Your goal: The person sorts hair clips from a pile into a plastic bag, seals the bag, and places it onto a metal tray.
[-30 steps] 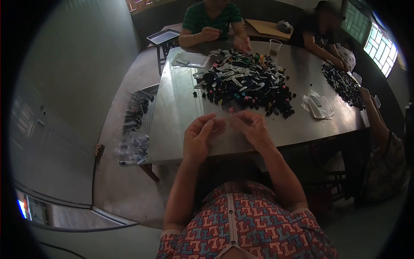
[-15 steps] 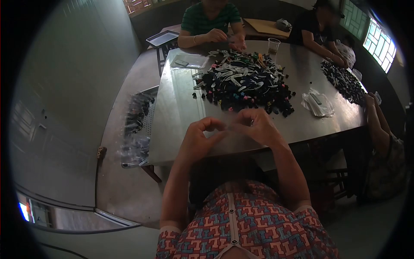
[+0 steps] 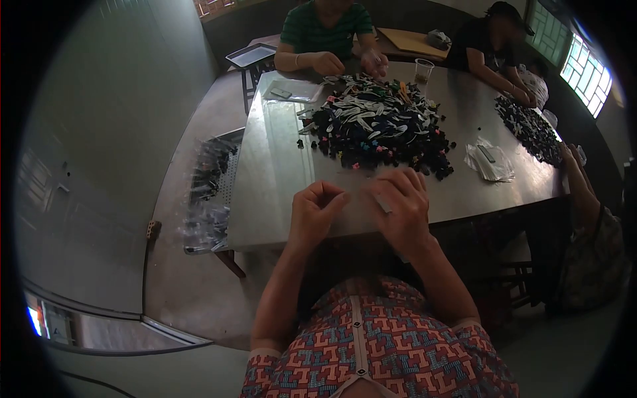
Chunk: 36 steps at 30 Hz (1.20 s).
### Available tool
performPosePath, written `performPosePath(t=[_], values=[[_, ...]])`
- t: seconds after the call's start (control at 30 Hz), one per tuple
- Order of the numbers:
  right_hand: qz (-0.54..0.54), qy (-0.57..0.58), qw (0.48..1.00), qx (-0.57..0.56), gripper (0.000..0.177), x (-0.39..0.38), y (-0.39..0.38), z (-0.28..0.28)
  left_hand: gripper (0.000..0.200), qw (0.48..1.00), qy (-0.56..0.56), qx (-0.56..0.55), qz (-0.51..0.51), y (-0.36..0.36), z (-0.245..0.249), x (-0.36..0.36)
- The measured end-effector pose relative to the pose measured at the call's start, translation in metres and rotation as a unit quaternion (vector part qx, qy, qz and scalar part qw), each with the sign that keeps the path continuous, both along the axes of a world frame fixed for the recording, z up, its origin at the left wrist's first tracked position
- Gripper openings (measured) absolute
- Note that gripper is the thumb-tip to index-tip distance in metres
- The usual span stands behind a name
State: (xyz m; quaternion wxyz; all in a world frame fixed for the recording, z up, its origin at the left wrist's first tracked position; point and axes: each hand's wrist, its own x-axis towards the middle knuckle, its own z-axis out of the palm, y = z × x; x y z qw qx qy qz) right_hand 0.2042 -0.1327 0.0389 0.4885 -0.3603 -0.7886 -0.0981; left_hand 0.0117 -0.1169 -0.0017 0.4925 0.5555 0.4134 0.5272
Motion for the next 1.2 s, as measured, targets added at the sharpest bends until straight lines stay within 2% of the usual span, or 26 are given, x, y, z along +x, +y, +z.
performPosePath(t=[0.2, 0.3, 0.47, 0.67, 0.73, 0.77, 0.83, 0.9, 0.97, 1.0, 1.03, 1.07, 1.13, 1.17, 1.2], values=[[-0.061, -0.014, 0.998, -0.027, 0.03, -0.013, -0.004, 0.001, 0.007, 1.0, 0.016, 0.023, 0.01, -0.003, 0.0, 0.003], [-0.039, 0.018, 0.997, -0.06, 0.026, -0.013, -0.001, -0.003, 0.007, 1.0, 0.017, 0.019, 0.007, -0.004, 0.0, 0.002], [-0.016, -0.012, 0.992, -0.124, 0.019, -0.006, -0.004, 0.001, 0.008, 0.998, 0.028, 0.048, 0.004, -0.003, -0.008, 0.004], [-0.017, -0.04, 0.992, -0.118, 0.013, -0.004, -0.013, 0.017, 0.015, 0.989, 0.095, 0.106, -0.038, -0.007, 0.01, -0.007], [-0.005, -0.03, 0.994, -0.102, 0.011, -0.006, -0.015, 0.018, 0.02, 0.978, 0.169, 0.085, -0.093, -0.008, 0.017, -0.018], [0.015, -0.019, 0.99, -0.137, 0.011, -0.007, -0.018, 0.017, 0.02, 0.977, 0.169, 0.085, -0.093, -0.009, 0.02, -0.019], [0.035, -0.007, 0.985, -0.171, 0.012, -0.01, -0.024, 0.018, 0.024, 0.963, 0.24, 0.092, -0.083, -0.011, 0.025, -0.021], [0.087, 0.028, 0.959, -0.267, 0.014, -0.013, -0.028, 0.022, 0.025, 0.959, 0.253, 0.101, -0.077, -0.013, 0.025, -0.017], [0.088, -0.015, 0.963, -0.253, 0.017, -0.008, -0.026, 0.016, 0.026, 0.955, 0.266, 0.109, -0.071, -0.016, 0.024, -0.016], [0.087, -0.058, 0.966, -0.236, 0.02, -0.006, -0.025, 0.014, 0.031, 0.936, 0.314, 0.146, -0.064, -0.016, 0.023, -0.017], [0.086, -0.059, 0.966, -0.236, 0.02, -0.005, -0.024, 0.014, 0.037, 0.914, 0.359, 0.181, -0.057, -0.016, 0.023, -0.017], [0.098, -0.047, 0.966, -0.233, 0.018, -0.006, -0.024, 0.014, 0.037, 0.914, 0.358, 0.181, -0.057, -0.018, 0.027, -0.018], [0.111, -0.036, 0.966, -0.231, 0.016, -0.007, -0.025, 0.012, 0.055, 0.874, 0.438, 0.207, -0.028, -0.024, 0.041, -0.022], [0.11, -0.044, 0.966, -0.232, 0.013, -0.007, -0.026, 0.012, 0.055, 0.874, 0.438, 0.207, -0.028, -0.023, 0.045, -0.025], [0.108, -0.052, 0.965, -0.232, 0.011, -0.009, -0.026, 0.011, 0.065, 0.878, 0.423, 0.215, -0.06, -0.021, 0.05, -0.028]])
